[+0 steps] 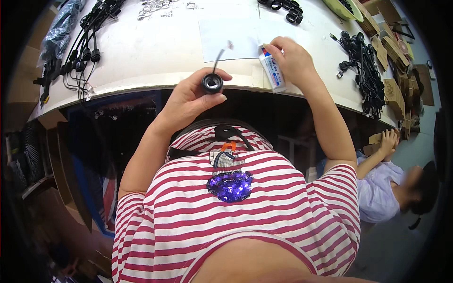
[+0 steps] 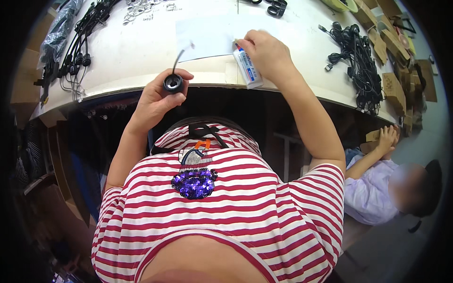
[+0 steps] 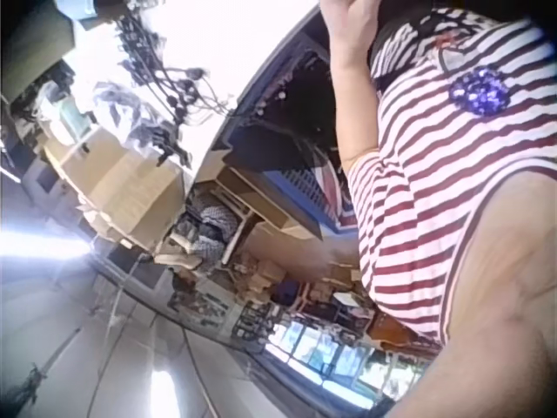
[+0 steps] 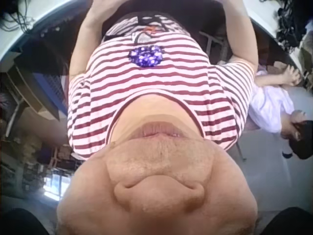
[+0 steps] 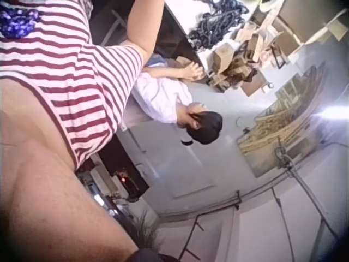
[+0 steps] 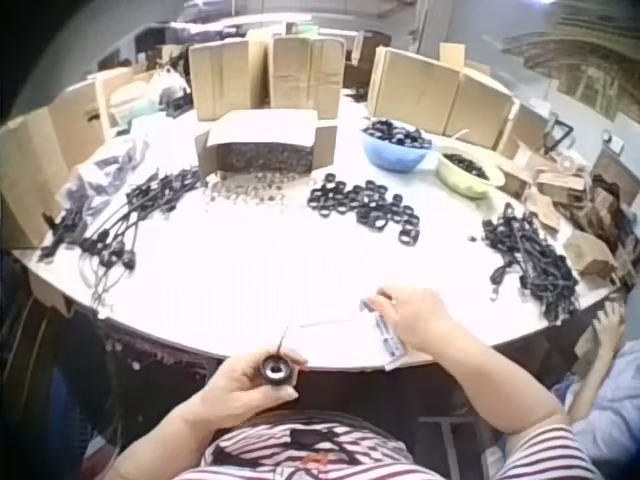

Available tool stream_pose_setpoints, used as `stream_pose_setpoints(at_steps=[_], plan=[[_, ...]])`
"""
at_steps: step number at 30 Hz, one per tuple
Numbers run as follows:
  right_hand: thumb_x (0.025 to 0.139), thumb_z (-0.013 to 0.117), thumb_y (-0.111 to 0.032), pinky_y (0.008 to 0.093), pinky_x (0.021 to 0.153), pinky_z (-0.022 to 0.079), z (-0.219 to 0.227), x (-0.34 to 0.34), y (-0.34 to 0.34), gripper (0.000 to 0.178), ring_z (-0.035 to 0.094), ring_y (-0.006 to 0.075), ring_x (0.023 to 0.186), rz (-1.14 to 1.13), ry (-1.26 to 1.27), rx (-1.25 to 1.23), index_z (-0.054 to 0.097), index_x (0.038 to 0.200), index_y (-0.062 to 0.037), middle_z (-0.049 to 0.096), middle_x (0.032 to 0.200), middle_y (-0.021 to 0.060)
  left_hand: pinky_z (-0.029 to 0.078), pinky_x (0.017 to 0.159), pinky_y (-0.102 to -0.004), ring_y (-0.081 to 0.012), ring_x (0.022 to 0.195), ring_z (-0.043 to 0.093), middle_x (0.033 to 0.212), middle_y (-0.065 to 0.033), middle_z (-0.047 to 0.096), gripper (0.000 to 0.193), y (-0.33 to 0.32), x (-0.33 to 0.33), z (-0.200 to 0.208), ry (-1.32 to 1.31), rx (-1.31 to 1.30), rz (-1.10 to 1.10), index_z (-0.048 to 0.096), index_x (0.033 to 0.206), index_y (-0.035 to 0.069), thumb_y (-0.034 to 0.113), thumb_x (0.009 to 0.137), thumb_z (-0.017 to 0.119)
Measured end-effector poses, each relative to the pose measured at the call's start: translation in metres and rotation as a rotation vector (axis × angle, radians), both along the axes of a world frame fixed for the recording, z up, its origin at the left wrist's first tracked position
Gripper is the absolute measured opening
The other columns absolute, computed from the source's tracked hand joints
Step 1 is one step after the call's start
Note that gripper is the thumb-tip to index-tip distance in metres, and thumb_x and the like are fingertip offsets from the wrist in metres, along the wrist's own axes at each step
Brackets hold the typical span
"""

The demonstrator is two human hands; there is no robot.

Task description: The person assembles small electronic components at a workbench. They repeatedly pick up a black cylindrical device, apply glue from a tube into its opening, insert a small black ring, and place the assembled unit on the table. The process is repeated for multiple units throughout the clip.

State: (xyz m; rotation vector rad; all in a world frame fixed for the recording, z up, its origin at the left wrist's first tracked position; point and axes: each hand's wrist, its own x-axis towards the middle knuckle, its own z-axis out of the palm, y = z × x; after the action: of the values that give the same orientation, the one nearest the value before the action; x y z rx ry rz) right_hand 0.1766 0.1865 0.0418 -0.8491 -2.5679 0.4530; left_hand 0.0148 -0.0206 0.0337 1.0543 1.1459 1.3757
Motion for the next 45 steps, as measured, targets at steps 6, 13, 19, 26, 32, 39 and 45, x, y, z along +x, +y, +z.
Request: stream_pose_setpoints(at_steps=[6,13,19,26,32,39,45], plan=[[0.083,0.056,-0.02,0.0326,0.063,0.045,0.033,0.008,-0.085,0.021,0.058,0.0228,0.067,0.479,-0.262,-0.589,0.062,0.076,-0.0008,0.058,0.066,0.0108,0.049,0.072,-0.0241,-0.013,0.077,0.059,0.086,-0.0079,0.059,0.051,-0.001,0.003,0.005,-0.126,0.084,0.16,0.046,0.121,0.001,-0.001,0.074,0.064],[0.08,0.06,-0.017,0.0346,0.073,0.045,-0.098,-0.015,-0.108,0.039,0.059,0.0238,0.083,0.412,-0.065,-0.801,0.048,0.113,-0.001,0.058,0.094,0.0124,0.05,0.082,-0.0301,-0.0201,0.089,0.062,0.097,-0.0148,0.061,0.051,0.004,0.011,0.007,-0.186,0.171,0.151,0.042,0.124,0.0,0.002,0.077,0.063],[0.081,0.06,-0.015,0.0276,0.072,0.044,-0.123,-0.03,-0.104,0.036,0.057,0.0158,0.074,0.369,-0.113,-1.081,0.048,0.113,-0.0022,0.057,0.079,0.007,0.049,0.081,-0.028,-0.0183,0.085,0.062,0.097,-0.0136,0.061,0.049,0.004,0.012,0.005,-0.121,0.144,0.178,0.043,0.123,-0.001,0.003,0.078,0.062],[0.085,0.056,-0.033,0.0295,0.073,0.044,-0.179,-0.018,-0.105,0.033,0.058,0.0186,0.075,0.328,-0.189,-1.074,0.063,0.091,-0.0023,0.062,0.08,0.0101,0.049,0.074,-0.025,-0.0152,0.077,0.06,0.094,-0.0128,0.062,0.052,0.009,0.012,0.013,-0.077,0.247,0.183,0.043,0.124,-0.001,0.004,0.077,0.064],[0.085,0.054,-0.038,0.0336,0.075,0.043,-0.147,-0.028,-0.117,0.035,0.059,0.0259,0.08,0.465,-0.157,-0.769,0.064,0.092,-0.0052,0.063,0.084,0.0146,0.05,0.071,-0.0234,-0.0135,0.075,0.059,0.091,-0.013,0.062,0.053,0.007,0.011,0.019,-0.1,0.2,0.2,0.043,0.124,-0.002,0.002,0.076,0.064],[0.084,0.054,-0.035,0.0348,0.083,0.043,-0.148,-0.028,-0.121,0.039,0.058,0.0295,0.092,0.414,-0.116,-1.071,0.061,0.098,0.0003,0.061,0.094,0.0199,0.049,0.067,-0.0222,-0.0124,0.073,0.057,0.088,-0.0114,0.061,0.054,0.0,0.011,0.021,-0.002,0.219,0.203,0.043,0.124,-0.004,0.001,0.075,0.065],[0.082,0.057,-0.02,0.0334,0.078,0.047,-0.03,-0.023,-0.12,0.027,0.06,0.0309,0.087,0.679,-0.226,-0.634,0.061,0.1,-0.0004,0.062,0.091,0.0187,0.039,0.055,-0.0168,-0.007,0.061,0.047,0.082,-0.0074,0.058,0.062,-0.011,-0.021,0.026,0.006,0.298,0.284,0.041,0.125,-0.004,0.021,0.076,0.069]])
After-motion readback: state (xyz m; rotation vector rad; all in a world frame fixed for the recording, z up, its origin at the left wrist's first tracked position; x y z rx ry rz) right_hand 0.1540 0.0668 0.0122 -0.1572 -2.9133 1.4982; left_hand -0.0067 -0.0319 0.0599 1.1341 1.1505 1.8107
